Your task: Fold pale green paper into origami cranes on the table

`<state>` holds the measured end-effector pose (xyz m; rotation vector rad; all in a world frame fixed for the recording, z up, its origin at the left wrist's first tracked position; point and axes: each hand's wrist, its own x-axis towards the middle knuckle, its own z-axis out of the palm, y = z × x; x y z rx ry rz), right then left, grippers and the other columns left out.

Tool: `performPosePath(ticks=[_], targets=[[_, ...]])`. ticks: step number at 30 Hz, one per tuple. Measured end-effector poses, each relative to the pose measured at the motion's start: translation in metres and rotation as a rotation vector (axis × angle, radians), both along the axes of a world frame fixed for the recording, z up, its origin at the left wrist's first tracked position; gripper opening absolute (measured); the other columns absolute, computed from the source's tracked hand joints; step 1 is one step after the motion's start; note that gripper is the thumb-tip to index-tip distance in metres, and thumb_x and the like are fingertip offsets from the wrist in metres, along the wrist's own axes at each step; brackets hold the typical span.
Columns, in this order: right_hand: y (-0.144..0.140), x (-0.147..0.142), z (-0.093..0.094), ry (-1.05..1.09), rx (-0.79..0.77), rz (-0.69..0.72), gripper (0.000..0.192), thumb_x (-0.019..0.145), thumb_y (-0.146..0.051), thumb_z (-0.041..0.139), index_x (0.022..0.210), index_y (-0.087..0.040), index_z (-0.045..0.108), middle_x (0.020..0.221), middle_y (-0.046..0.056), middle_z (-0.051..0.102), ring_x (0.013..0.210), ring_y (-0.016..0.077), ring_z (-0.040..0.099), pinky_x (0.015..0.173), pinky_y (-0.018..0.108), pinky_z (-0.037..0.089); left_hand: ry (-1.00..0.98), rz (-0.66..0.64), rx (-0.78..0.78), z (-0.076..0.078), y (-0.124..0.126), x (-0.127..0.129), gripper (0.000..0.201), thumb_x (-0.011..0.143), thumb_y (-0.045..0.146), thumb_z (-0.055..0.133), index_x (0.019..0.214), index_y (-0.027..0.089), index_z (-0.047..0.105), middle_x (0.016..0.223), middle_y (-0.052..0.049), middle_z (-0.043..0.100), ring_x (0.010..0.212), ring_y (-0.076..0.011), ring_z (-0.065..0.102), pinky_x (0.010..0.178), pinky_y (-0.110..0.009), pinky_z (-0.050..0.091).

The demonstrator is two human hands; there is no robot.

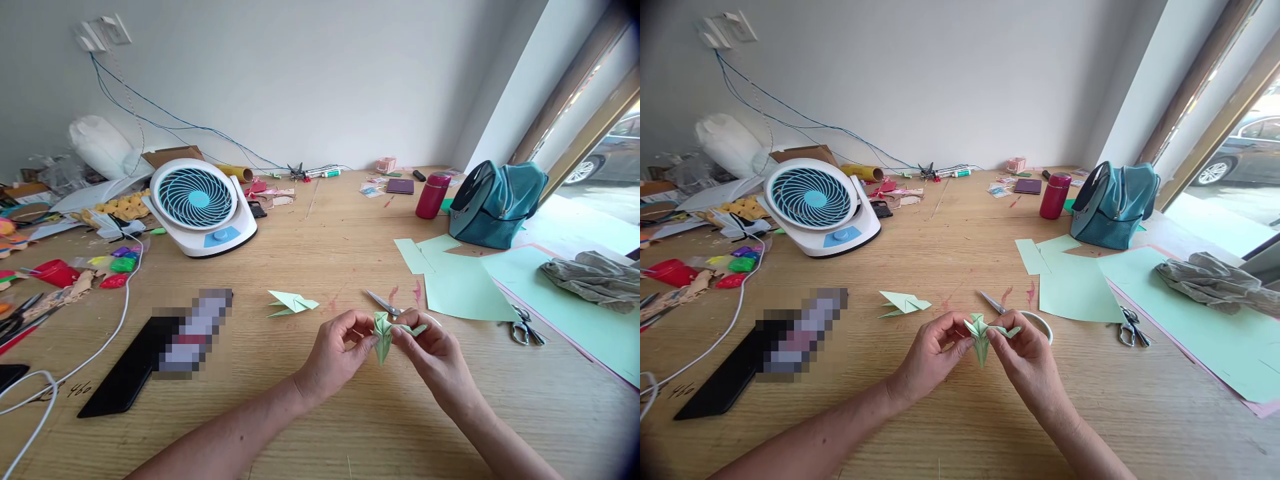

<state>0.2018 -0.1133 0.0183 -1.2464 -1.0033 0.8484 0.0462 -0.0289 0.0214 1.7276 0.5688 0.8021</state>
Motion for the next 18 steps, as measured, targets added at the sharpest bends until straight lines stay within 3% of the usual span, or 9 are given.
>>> performPosePath(ticks=[9, 14, 18], targets=[[-0.0019, -0.0038, 0.0035, -0.057, -0.072, 0.147, 0.022, 0.09, -0.045, 0.063, 0.093, -0.023, 0.063, 0.081, 0.003, 0.062, 0.075, 0.0183, 0.056, 0.065, 0.028, 0.048, -0.002, 0.03, -0.153, 0.0002, 0.0018, 0.0007, 0.018, 0.083, 0.032, 0.07, 0.084, 0.015, 0.064, 0.08, -0.004, 0.066, 0.072, -0.0132, 0.059, 0.068, -0.024, 0.049], [-0.002, 0.001, 0.0055, -0.062, -0.049, 0.23, 0.021, 0.091, -0.044, 0.062, 0.092, -0.024, 0.068, 0.087, 0.004, 0.064, 0.084, 0.0209, 0.059, 0.078, 0.032, 0.051, 0.003, 0.031, -0.137, 0.0007, 0.0039, -0.0005, 0.014, 0.085, 0.029, 0.067, 0.082, 0.015, 0.063, 0.08, -0.003, 0.065, 0.071, -0.0121, 0.057, 0.069, -0.024, 0.047], [-0.0004, 0.0039, 0.0082, -0.173, -0.037, 0.181, 0.022, 0.09, -0.044, 0.063, 0.088, -0.025, 0.073, 0.084, 0.003, 0.063, 0.084, 0.0207, 0.057, 0.076, 0.032, 0.048, -0.03, 0.009, -0.134, 0.0037, 0.0034, -0.0002, 0.016, 0.084, 0.028, 0.068, 0.079, 0.015, 0.06, 0.075, -0.001, 0.06, 0.07, -0.0117, 0.054, 0.068, -0.023, 0.045]])
